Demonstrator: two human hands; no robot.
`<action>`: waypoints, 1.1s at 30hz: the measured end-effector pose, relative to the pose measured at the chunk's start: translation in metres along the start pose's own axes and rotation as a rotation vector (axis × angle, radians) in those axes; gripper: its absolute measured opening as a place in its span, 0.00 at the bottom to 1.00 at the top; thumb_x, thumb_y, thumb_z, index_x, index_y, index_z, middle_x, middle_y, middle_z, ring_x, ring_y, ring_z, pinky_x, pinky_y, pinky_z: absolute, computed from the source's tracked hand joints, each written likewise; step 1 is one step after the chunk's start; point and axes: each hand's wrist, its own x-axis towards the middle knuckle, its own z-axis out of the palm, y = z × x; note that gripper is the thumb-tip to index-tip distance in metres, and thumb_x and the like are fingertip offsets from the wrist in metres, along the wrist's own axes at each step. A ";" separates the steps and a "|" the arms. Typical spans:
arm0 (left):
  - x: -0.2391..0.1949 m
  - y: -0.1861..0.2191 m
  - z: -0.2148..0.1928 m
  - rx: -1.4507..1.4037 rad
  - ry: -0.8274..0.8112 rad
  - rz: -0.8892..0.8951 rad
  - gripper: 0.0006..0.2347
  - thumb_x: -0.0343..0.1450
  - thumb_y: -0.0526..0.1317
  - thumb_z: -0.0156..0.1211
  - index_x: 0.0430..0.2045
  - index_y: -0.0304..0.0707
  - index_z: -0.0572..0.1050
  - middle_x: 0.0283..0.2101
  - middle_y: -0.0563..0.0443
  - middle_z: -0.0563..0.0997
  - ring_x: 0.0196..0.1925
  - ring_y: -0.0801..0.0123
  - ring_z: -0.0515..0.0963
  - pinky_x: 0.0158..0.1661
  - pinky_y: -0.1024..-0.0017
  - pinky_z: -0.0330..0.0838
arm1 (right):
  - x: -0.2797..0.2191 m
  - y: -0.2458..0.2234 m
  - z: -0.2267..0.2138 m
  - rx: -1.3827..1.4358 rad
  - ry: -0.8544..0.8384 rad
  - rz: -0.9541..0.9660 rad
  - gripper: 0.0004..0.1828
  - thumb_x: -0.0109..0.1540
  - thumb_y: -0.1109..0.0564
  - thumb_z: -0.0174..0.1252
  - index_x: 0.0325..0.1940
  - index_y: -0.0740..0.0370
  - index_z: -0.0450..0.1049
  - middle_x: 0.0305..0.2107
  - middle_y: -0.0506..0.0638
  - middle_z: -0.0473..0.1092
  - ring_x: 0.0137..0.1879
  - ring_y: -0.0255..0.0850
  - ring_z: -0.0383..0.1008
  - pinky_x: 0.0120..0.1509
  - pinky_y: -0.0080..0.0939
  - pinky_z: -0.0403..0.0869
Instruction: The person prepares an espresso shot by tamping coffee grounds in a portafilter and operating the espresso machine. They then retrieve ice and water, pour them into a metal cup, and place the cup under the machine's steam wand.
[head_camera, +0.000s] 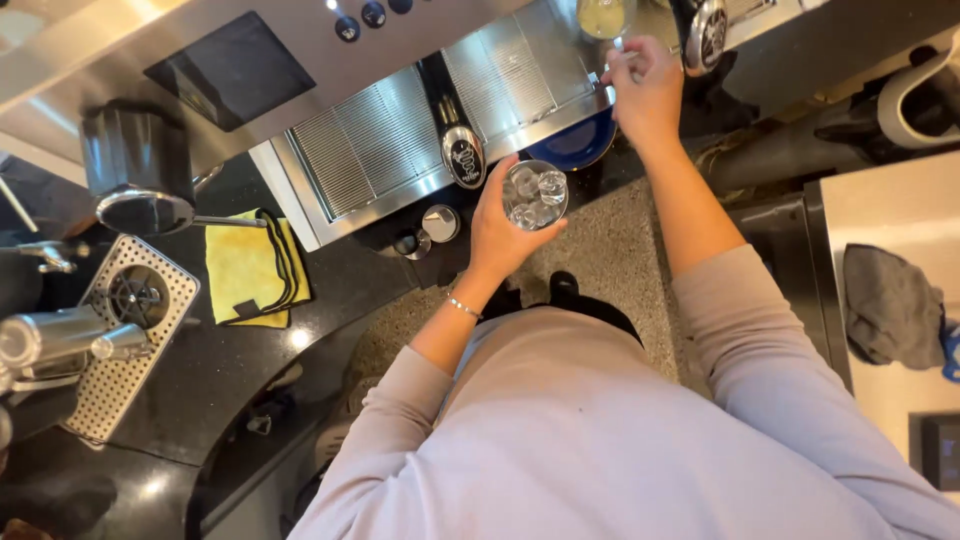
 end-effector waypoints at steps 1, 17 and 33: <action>0.001 -0.002 0.002 -0.001 0.012 0.000 0.43 0.55 0.47 0.83 0.65 0.41 0.64 0.60 0.43 0.78 0.61 0.57 0.80 0.61 0.64 0.74 | 0.004 0.002 -0.001 -0.001 -0.009 -0.007 0.11 0.71 0.58 0.60 0.52 0.68 0.71 0.31 0.51 0.78 0.21 0.31 0.68 0.22 0.32 0.64; -0.010 -0.022 0.016 0.077 0.136 0.078 0.52 0.55 0.50 0.85 0.71 0.38 0.52 0.64 0.39 0.68 0.68 0.50 0.70 0.67 0.58 0.66 | -0.064 0.004 -0.022 0.321 -0.277 -0.037 0.04 0.76 0.61 0.54 0.49 0.65 0.67 0.33 0.48 0.71 0.25 0.29 0.65 0.26 0.31 0.61; -0.013 -0.032 0.001 0.052 0.057 0.043 0.43 0.56 0.52 0.85 0.61 0.38 0.62 0.61 0.44 0.76 0.65 0.55 0.77 0.63 0.62 0.73 | -0.125 -0.031 -0.027 -0.090 -0.370 -0.245 0.05 0.74 0.63 0.60 0.50 0.68 0.71 0.37 0.46 0.73 0.39 0.29 0.73 0.43 0.29 0.74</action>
